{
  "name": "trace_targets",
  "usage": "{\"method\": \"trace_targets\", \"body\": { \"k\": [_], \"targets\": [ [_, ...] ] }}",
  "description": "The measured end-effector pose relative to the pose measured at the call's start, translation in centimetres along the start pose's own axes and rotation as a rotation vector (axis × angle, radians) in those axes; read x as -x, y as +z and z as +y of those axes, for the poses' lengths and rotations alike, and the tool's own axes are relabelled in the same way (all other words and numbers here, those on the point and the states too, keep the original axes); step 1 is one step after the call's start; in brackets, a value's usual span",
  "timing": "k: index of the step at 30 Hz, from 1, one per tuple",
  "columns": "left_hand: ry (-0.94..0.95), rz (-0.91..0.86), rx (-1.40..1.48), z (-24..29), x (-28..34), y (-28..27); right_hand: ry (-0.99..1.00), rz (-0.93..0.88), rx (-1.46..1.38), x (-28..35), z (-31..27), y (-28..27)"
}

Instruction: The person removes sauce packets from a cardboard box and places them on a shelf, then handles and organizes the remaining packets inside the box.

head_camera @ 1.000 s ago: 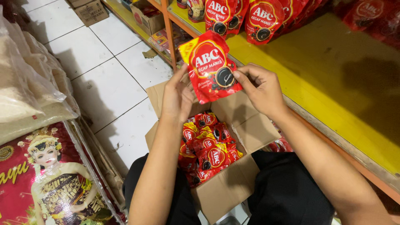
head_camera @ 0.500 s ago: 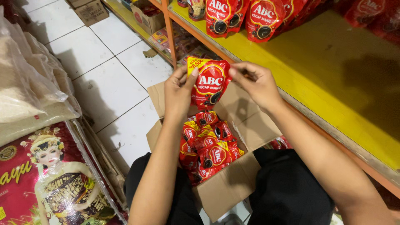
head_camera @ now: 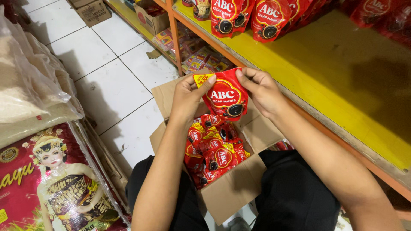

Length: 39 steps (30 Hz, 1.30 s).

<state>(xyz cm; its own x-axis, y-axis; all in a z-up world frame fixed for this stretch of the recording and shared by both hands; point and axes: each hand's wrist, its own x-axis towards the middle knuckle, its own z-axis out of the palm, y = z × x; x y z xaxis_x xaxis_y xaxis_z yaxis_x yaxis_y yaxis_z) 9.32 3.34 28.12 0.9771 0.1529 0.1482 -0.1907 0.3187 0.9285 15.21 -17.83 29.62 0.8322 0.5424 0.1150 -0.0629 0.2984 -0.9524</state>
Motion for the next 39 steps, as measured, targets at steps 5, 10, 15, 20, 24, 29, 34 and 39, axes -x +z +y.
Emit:
{"method": "trace_targets", "body": {
  "k": [5,10,15,20,24,29,34,39],
  "targets": [
    [0.064,0.06,-0.074,-0.2,-0.1,0.0,-0.071,0.006,0.156,0.5,0.2,1.2],
    [0.09,0.085,-0.075,-0.7,-0.5,0.1,-0.138,-0.089,0.226,0.4,0.3,1.1],
    [0.076,0.142,-0.137,-0.4,-1.0,-0.6,-0.109,0.036,0.297,-0.9,0.5,0.1],
    [0.125,0.135,-0.206,0.7,-1.1,-0.9,-0.012,0.089,0.405,-1.6,0.5,-1.0],
    [-0.012,0.141,-0.206,1.3,-1.2,-0.5,0.014,-0.034,0.606,-1.7,0.4,-1.3],
    [-0.057,0.052,0.06,1.5,-2.2,0.3,0.066,-0.069,0.439,-1.5,0.4,-1.5],
    [0.147,0.073,-0.103,0.9,-4.3,1.1,-0.19,0.259,0.539,-2.7,-0.5,-2.8],
    [-0.102,0.157,-0.117,-0.3,-5.5,0.5,-0.44,0.542,0.494,-6.1,-1.7,-5.7]
  ]
}}
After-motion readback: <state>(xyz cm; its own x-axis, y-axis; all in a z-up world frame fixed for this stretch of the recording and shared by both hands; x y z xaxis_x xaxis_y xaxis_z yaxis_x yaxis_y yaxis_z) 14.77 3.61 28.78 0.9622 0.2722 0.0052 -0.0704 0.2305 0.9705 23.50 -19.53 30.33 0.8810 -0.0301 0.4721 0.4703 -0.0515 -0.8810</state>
